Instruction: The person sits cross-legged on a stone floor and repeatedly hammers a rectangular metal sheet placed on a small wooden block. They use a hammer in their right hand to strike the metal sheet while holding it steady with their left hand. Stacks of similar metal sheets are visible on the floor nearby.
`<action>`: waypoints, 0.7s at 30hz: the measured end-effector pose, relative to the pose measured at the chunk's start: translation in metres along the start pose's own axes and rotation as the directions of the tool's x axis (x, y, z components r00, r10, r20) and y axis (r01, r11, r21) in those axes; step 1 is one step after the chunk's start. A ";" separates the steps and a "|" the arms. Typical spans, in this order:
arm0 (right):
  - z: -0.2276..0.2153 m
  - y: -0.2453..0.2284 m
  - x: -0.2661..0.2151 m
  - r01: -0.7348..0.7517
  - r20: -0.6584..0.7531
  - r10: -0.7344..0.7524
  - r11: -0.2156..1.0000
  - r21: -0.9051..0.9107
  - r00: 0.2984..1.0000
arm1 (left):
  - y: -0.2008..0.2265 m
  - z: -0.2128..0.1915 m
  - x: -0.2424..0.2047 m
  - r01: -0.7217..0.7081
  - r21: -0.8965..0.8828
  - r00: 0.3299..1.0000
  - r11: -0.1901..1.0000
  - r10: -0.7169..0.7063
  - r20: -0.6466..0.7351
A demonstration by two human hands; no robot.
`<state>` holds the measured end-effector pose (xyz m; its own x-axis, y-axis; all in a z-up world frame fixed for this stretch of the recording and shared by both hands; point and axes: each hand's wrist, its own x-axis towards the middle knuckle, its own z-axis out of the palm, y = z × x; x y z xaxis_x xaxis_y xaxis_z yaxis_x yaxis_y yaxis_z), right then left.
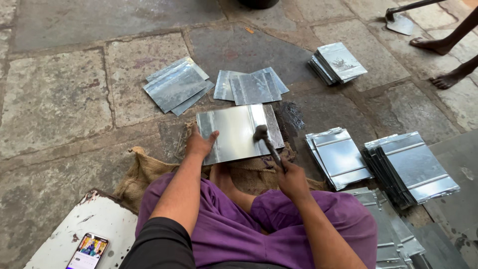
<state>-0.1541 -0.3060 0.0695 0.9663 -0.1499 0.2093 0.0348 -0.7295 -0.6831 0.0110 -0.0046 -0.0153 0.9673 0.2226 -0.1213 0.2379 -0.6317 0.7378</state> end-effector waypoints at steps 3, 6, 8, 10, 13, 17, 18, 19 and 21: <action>-0.027 -0.021 0.008 -0.033 -0.215 0.055 0.994 0.107 0.975 | 0.002 -0.001 -0.001 -0.012 -0.010 0.999 1.000 0.012 0.042; -0.079 -0.050 0.017 0.183 -0.374 -0.008 0.882 0.435 0.927 | -0.002 0.000 -0.005 -0.015 0.030 0.998 0.999 0.013 0.061; -0.104 -0.064 0.015 0.494 -0.574 -0.185 0.747 0.445 0.797 | -0.005 0.001 -0.008 0.000 0.042 0.998 0.999 -0.003 0.069; -0.106 -0.065 0.014 0.634 -0.690 -0.215 0.638 0.436 0.691 | -0.001 0.000 -0.002 0.035 0.032 0.995 0.999 -0.038 0.089; -0.071 -0.029 0.013 0.696 -0.740 -0.226 0.584 0.417 0.633 | 0.000 0.000 -0.005 -0.015 0.071 1.000 0.997 0.013 0.026; 0.000 0.012 -0.003 0.177 -0.231 -0.140 0.973 0.146 0.963 | 0.011 -0.009 -0.013 0.070 0.081 0.993 0.994 -0.077 0.091; 0.005 0.009 -0.001 -0.081 0.033 0.078 0.994 0.078 0.996 | 0.014 -0.011 -0.015 0.083 0.081 0.991 0.993 -0.091 0.102; -0.001 0.004 0.001 -0.069 -0.053 0.075 0.992 0.104 0.996 | 0.017 -0.011 -0.015 0.095 0.081 0.988 0.992 -0.104 0.112; -0.028 -0.016 0.011 -0.037 -0.228 0.073 0.987 0.157 0.971 | 0.016 -0.011 -0.012 0.059 0.090 0.993 0.994 -0.068 0.098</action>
<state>-0.1507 -0.3145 0.1025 0.8828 -0.3504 0.3129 0.0387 -0.6095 -0.7918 0.0022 -0.0091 0.0053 0.9528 0.1912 -0.2360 0.3019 -0.6819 0.6662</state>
